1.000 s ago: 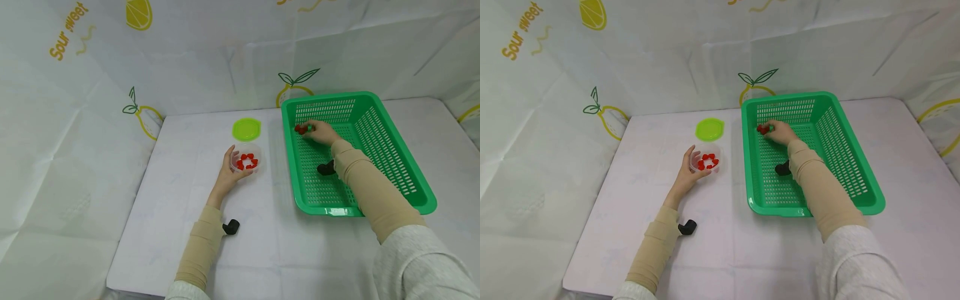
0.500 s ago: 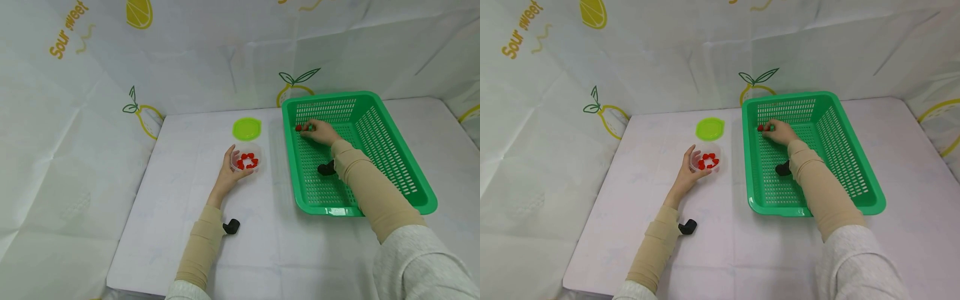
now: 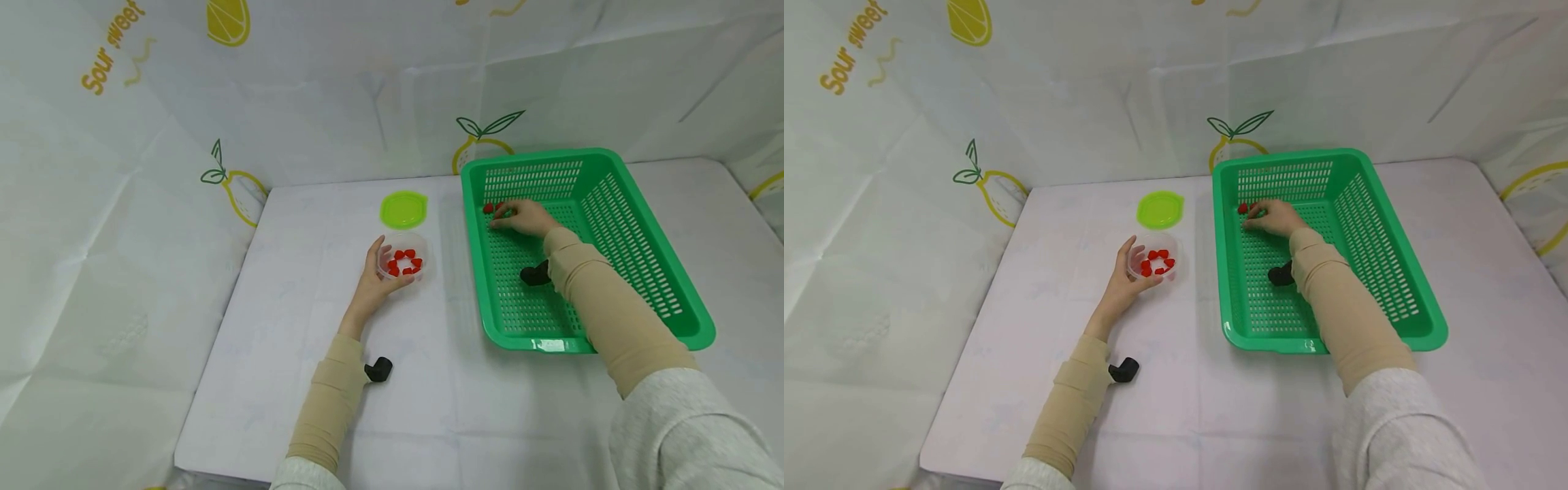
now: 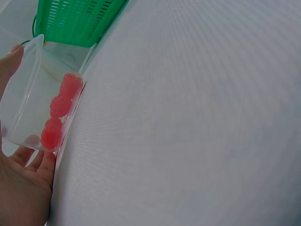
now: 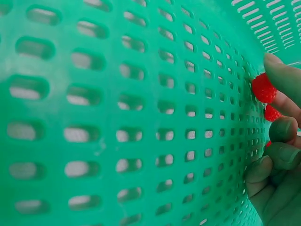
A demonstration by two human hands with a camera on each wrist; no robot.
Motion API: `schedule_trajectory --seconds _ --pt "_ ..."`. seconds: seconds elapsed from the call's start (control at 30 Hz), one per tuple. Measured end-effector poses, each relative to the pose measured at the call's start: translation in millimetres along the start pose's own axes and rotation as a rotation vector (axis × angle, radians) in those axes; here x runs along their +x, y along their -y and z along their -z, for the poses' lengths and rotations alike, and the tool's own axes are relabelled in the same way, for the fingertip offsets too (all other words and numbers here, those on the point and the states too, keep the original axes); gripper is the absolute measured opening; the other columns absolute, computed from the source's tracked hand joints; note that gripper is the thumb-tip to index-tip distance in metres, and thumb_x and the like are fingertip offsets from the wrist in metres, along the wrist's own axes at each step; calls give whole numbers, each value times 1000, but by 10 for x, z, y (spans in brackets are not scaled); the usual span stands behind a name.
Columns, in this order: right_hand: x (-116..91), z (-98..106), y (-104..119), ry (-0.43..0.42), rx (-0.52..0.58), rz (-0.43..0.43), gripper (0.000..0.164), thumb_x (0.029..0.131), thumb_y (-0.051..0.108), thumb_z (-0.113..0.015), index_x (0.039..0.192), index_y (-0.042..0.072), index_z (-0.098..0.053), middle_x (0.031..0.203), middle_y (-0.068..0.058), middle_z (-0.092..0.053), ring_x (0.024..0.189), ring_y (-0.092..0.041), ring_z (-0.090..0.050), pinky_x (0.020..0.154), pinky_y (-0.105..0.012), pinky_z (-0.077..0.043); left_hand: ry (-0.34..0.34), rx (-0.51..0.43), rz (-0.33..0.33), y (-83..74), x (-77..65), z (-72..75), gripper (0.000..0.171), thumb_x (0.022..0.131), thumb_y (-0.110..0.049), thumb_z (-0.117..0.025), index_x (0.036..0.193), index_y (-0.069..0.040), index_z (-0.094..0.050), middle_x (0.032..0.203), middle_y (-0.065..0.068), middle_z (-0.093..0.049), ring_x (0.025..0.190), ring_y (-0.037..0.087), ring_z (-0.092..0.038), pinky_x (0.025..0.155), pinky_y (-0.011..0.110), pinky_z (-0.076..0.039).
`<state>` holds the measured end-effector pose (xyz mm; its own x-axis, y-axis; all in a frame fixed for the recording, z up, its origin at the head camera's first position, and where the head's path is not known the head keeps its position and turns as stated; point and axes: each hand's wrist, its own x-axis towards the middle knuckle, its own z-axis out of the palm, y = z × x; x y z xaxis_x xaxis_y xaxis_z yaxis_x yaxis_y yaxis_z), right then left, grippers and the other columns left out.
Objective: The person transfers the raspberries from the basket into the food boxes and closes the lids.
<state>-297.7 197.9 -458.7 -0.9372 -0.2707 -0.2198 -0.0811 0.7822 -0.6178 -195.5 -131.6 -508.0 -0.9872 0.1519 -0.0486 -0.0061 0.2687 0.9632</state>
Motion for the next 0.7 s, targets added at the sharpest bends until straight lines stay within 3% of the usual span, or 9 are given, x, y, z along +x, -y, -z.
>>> schedule_trajectory --seconds 0.2,0.43,0.6,0.7 --pt "-1 9 13 34 3 -2 43 89 37 -60 114 2 -58 105 -19 -53 88 -29 -46 74 -40 -40 -7 3 0 -19 -12 2 90 77 -25 -76 142 -44 -17 146 -8 -34 138 16 -31 112 46 -31" --pt "19 8 -11 88 79 -21 52 90 43 -57 120 1 -53 129 -23 -48 118 -39 -44 96 -55 -39 -6 -1 2 -20 -10 1 90 77 -24 -76 143 -42 -17 145 -8 -34 138 16 -32 112 44 -32" --pt "18 39 13 92 128 -32 56 89 47 -55 122 1 -51 129 -21 -47 118 -37 -44 96 -54 -39 -2 -2 -1 -22 -5 -3 91 76 -25 -76 144 -41 -17 146 -8 -34 138 16 -32 112 45 -31" --pt "1 80 60 85 154 -32 59 90 49 -54 123 1 -51 132 -22 -46 119 -37 -44 96 -55 -39 24 -11 14 -147 -62 20 92 78 -24 -75 147 -34 -15 149 -2 -31 140 19 -29 113 45 -30"
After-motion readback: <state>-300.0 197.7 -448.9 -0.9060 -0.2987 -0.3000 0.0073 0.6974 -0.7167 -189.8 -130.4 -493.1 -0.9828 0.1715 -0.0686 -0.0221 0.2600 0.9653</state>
